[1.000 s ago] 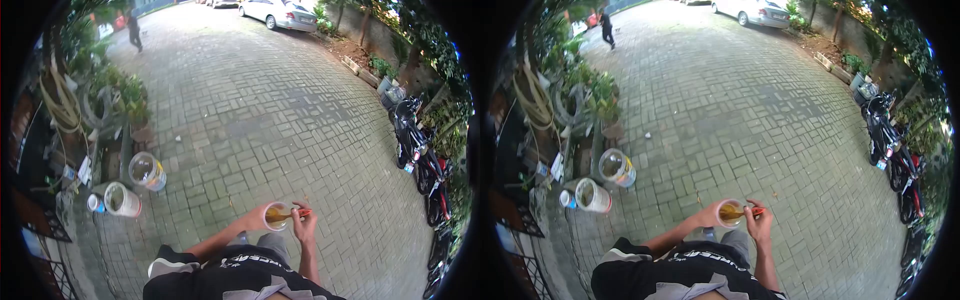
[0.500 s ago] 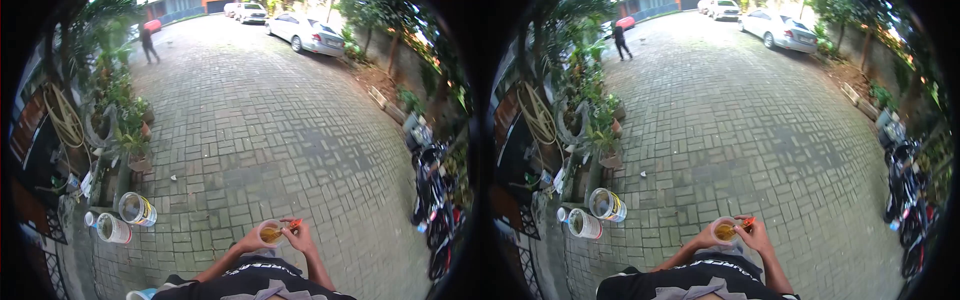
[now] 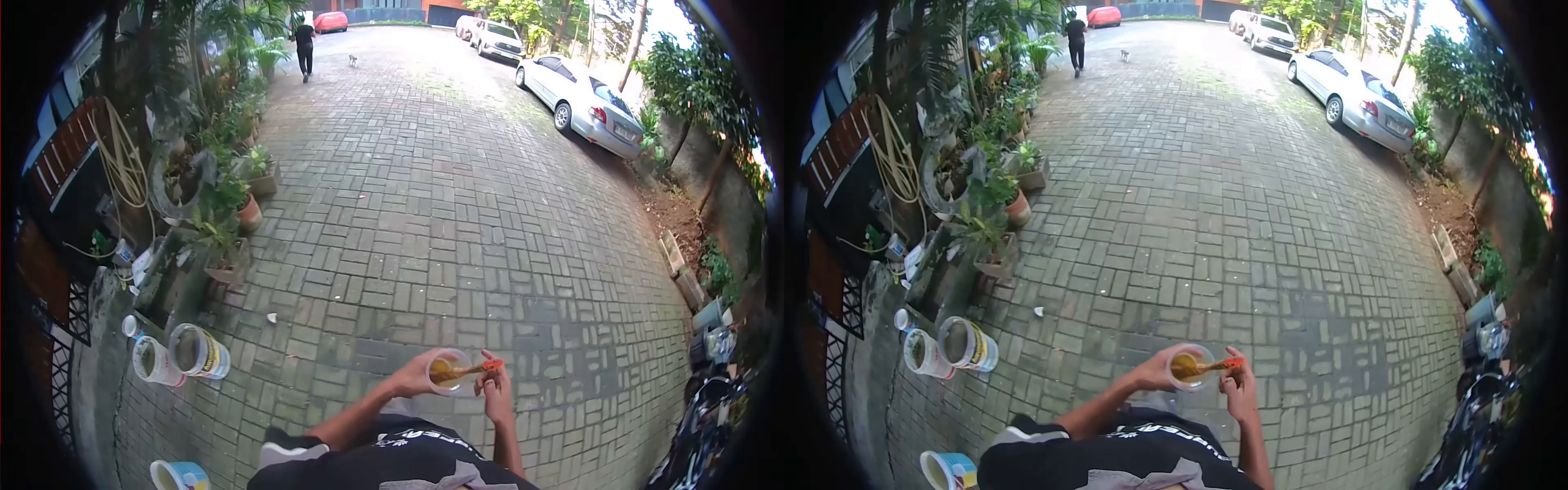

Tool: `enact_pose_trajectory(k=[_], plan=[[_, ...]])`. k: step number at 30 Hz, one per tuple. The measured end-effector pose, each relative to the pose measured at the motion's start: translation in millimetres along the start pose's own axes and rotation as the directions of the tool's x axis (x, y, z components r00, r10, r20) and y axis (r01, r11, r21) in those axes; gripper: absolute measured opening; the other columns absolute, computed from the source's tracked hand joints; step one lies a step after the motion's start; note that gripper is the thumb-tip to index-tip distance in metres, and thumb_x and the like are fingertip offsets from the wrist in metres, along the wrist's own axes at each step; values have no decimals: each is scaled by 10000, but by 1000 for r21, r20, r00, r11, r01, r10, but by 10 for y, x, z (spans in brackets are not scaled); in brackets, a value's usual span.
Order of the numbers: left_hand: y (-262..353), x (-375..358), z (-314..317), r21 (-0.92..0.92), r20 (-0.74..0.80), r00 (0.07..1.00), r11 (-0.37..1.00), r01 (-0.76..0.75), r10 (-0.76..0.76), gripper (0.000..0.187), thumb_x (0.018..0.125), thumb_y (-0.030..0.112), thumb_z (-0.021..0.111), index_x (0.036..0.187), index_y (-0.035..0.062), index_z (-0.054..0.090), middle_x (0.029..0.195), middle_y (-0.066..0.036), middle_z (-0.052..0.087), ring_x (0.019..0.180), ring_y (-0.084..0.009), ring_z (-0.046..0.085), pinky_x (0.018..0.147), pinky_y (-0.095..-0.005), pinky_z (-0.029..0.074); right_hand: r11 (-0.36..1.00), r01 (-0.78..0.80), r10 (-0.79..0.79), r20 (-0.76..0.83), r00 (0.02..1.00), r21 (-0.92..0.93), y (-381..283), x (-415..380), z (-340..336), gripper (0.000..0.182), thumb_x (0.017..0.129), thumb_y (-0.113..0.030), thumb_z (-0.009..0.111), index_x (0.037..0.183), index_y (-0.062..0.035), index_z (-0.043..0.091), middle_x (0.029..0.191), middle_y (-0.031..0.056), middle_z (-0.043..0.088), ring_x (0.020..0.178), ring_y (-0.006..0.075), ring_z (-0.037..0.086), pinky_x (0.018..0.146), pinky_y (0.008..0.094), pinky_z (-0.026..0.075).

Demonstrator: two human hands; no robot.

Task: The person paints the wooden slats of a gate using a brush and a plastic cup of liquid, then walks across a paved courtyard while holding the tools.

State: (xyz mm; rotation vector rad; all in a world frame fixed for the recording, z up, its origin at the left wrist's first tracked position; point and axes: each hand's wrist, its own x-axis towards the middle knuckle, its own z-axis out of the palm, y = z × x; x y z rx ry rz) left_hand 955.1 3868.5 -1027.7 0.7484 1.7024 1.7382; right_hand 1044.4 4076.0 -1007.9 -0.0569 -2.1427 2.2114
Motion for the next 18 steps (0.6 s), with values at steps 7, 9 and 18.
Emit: enact_pose_trajectory(k=[7,9,18], plan=[[292,2436,-707,-2,135,990,999,-35,35,736,686,127,854,1311,46,473,1224,-54,545,1118,-138,552,1006,-295,440,999,41,-39,-118,992,9,-205,2001,-1056,892,813,-589,687,1426,-19,377,724,-27,471,623,63,449,548,221,364],[213,3059,-848,5,114,991,998,-65,64,736,687,105,848,1315,49,469,1217,-49,535,1108,-132,551,1002,-292,442,999,30,-33,-113,993,-29,-172,2692,-1429,884,796,-614,693,1402,-32,419,732,-22,492,634,56,454,551,211,356],[134,5394,-1554,-232,-216,976,972,-35,-17,744,692,84,856,1323,60,462,1255,-53,550,1138,-144,547,1019,-306,437,922,96,81,428,900,-375,-468,5987,-2557,595,756,-192,705,1311,-69,528,723,-2,464,662,111,423,619,283,397]])
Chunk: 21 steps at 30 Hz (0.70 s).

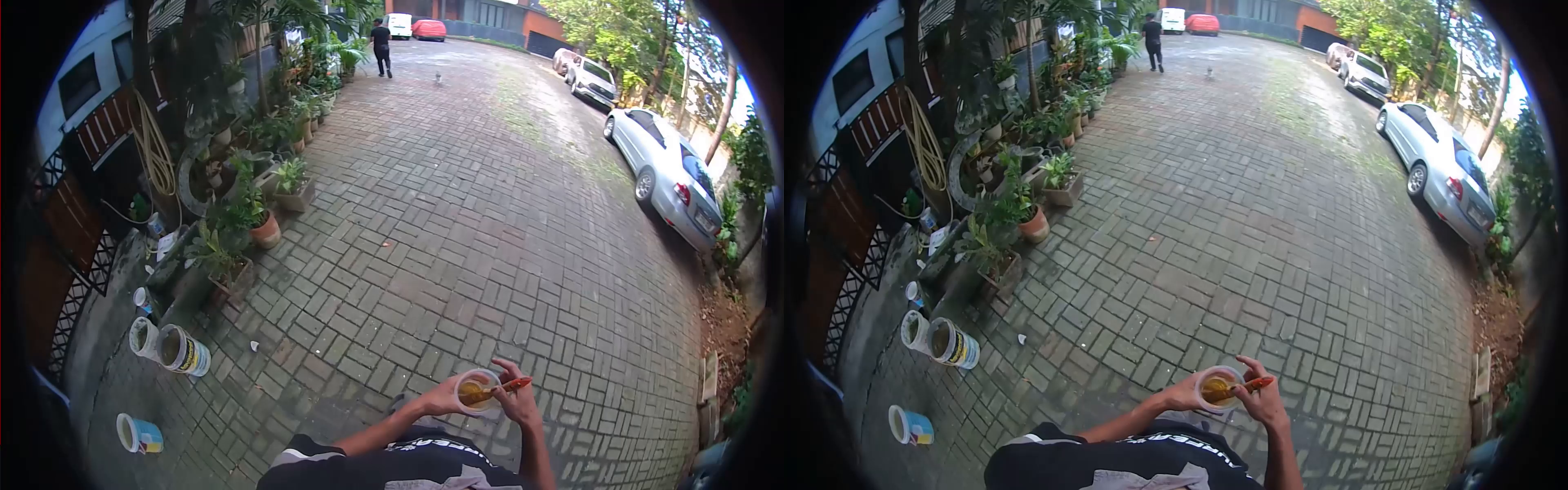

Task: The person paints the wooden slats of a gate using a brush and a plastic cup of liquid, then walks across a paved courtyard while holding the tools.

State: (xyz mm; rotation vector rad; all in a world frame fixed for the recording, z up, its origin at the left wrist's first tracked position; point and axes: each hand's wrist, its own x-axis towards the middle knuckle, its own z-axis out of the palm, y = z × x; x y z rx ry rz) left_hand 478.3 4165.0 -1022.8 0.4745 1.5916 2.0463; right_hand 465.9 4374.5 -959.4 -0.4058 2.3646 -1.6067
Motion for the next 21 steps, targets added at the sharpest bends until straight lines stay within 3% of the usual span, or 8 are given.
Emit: enact_pose_trajectory(k=[3,7,9,10,13,17,21], plan=[[194,708,-169,56,-100,994,998,-28,34,758,667,88,867,1312,50,470,1260,-69,534,1153,-162,539,1036,-311,422,998,36,-42,124,991,57,146,798,-519,588,779,-205,719,1315,-68,524,738,7,476,681,112,444,628,284,405],[132,1847,-580,87,-149,987,995,-45,57,774,664,104,873,1323,52,471,1263,-65,547,1168,-161,541,1031,-316,427,994,92,-79,198,977,-56,492,1790,-1229,571,810,-221,721,1328,-90,521,755,19,516,711,131,495,681,302,444],[179,2472,-788,20,-155,988,1000,-6,9,762,663,124,876,1314,54,485,1256,-67,556,1165,-168,549,1022,-322,434,994,101,-92,163,982,-49,634,2249,-1622,563,815,-216,724,1328,-98,524,766,20,528,718,130,502,696,303,449],[139,2831,-916,95,-145,989,995,-3,17,737,672,143,873,1301,59,498,1254,-70,556,1152,-175,556,1017,-325,439,995,92,-86,127,988,-38,736,2481,-1819,554,824,-213,720,1328,-95,524,768,19,529,720,126,504,695,300,449],[286,3956,-1270,194,-18,1000,981,12,-8,727,675,156,871,1293,62,501,1251,-72,553,1139,-176,556,1012,-326,443,996,-15,13,25,1000,87,1041,3129,-2366,524,857,-221,707,1327,-86,521,754,8,516,709,109,487,669,283,438],[733,5450,-1566,109,206,978,994,-10,-13,722,670,174,867,1280,48,503,1225,-77,556,1118,-178,555,993,-326,450,994,33,-18,-142,990,103,1114,3968,-3289,514,879,-255,695,1320,-60,518,693,-7,458,640,94,405,576,265,369],[915,6825,-1756,259,286,958,964,-54,-24,723,685,175,854,1295,46,491,1217,-85,566,1118,-181,556,989,-327,452,995,74,-56,-245,968,67,1391,4751,-4188,564,851,-288,732,1320,-58,518,650,-13,419,603,96,386,552,274,356]])
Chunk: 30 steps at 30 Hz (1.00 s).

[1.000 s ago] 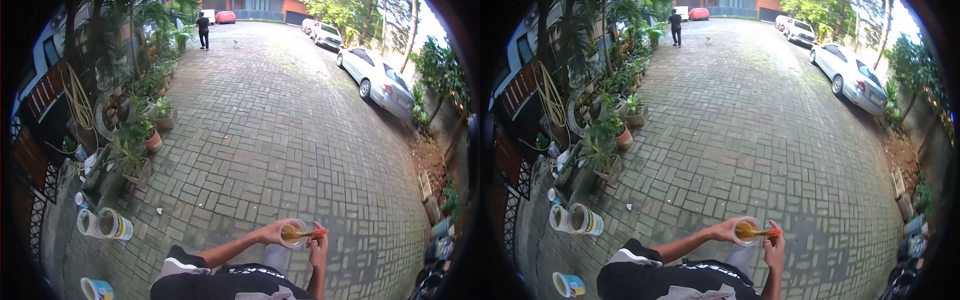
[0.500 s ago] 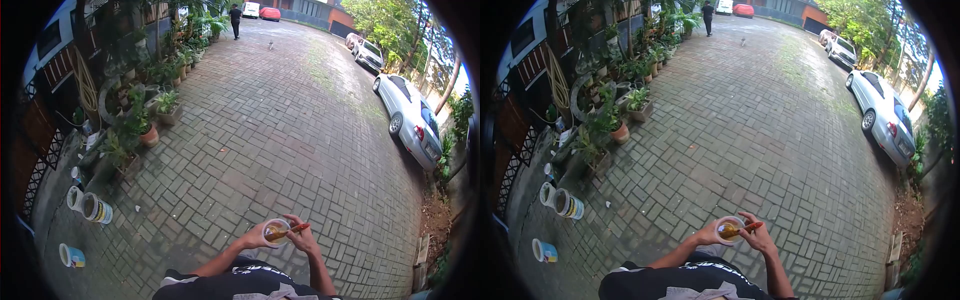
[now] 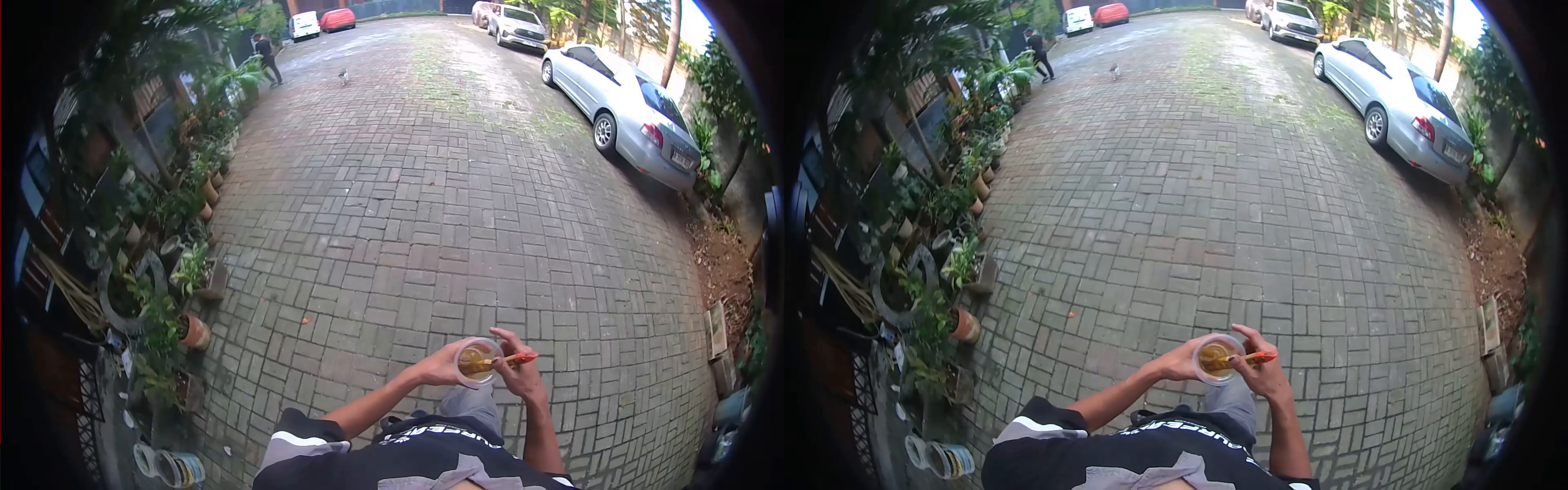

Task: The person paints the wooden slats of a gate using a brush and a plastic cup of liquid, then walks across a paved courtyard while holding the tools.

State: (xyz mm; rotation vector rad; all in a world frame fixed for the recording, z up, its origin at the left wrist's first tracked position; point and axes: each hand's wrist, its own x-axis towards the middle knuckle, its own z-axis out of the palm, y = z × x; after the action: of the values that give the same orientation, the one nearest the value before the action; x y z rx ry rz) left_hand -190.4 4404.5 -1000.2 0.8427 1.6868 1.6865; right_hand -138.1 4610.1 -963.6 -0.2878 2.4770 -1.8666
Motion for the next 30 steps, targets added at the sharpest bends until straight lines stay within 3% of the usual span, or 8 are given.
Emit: enact_pose_trajectory(k=[10,16,21,24,25,27,28,30], plan=[[-286,2567,-1348,-254,-208,963,960,114,-170,799,600,49,910,1284,79,498,1221,-29,551,1161,-169,534,993,-338,464,996,3,10,142,990,-93,777,2640,-1826,849,716,-427,826,1392,-70,455,676,50,505,629,171,525,605,315,454],[-284,4012,-2720,-61,-541,836,996,70,-92,915,538,95,919,1328,104,457,1298,-78,514,1237,-247,491,1057,-377,402,884,-448,414,-219,883,-136,1966,3447,-3282,734,747,-388,794,1357,-90,515,672,20,494,637,126,490,602,302,424],[-297,5388,-4158,20,-546,837,999,41,-23,836,695,147,809,1405,94,370,1406,-138,430,1304,-302,440,1081,-442,378,317,-897,699,-716,2,307,3939,2256,-3753,657,871,-603,573,1256,-71,598,981,137,688,962,270,638,850,391,479],[-200,6462,-4964,41,-576,817,999,3,21,847,718,150,777,1427,55,322,1397,-154,419,1298,-318,445,1093,-451,372,-142,-641,585,-458,-669,754,4171,918,-2792,800,872,-704,458,1108,32,664,1024,217,693,997,342,646,827,455,485],[-103,6826,-5185,47,-591,807,998,40,-5,836,749,126,733,1448,52,280,1420,-173,388,1333,-334,405,1108,-455,349,-246,-524,564,-320,-762,816,3943,916,-2334,741,903,-653,462,1221,-2,621,1292,203,587,1178,362,566,944,436,451],[-38,7516,-5743,57,-542,840,998,-4,35,763,823,100,676,1463,45,264,1468,-182,355,1359,-346,370,1125,-479,314,-405,-306,556,-33,-831,862,3186,1821,-1850,682,945,-556,471,1214,61,582,1100,236,658,1047,381,630,860,462,486],[-25,7855,-6014,61,-501,864,998,-22,50,720,863,98,651,1467,51,263,1488,-183,341,1357,-347,369,1127,-488,308,-435,-607,699,-174,-693,665,3440,1159,-832,680,950,-549,461,1206,71,568,978,245,673,852,367,683,716,452,531],[69,8566,-6359,72,-504,862,997,-17,51,747,866,117,650,1482,48,233,1497,-181,326,1370,-351,353,1137,-493,288,-469,-461,659,-49,-750,754,2822,1941,-206,644,948,-548,468,1160,47,591,913,226,681,678,327,691,609,411,539]])
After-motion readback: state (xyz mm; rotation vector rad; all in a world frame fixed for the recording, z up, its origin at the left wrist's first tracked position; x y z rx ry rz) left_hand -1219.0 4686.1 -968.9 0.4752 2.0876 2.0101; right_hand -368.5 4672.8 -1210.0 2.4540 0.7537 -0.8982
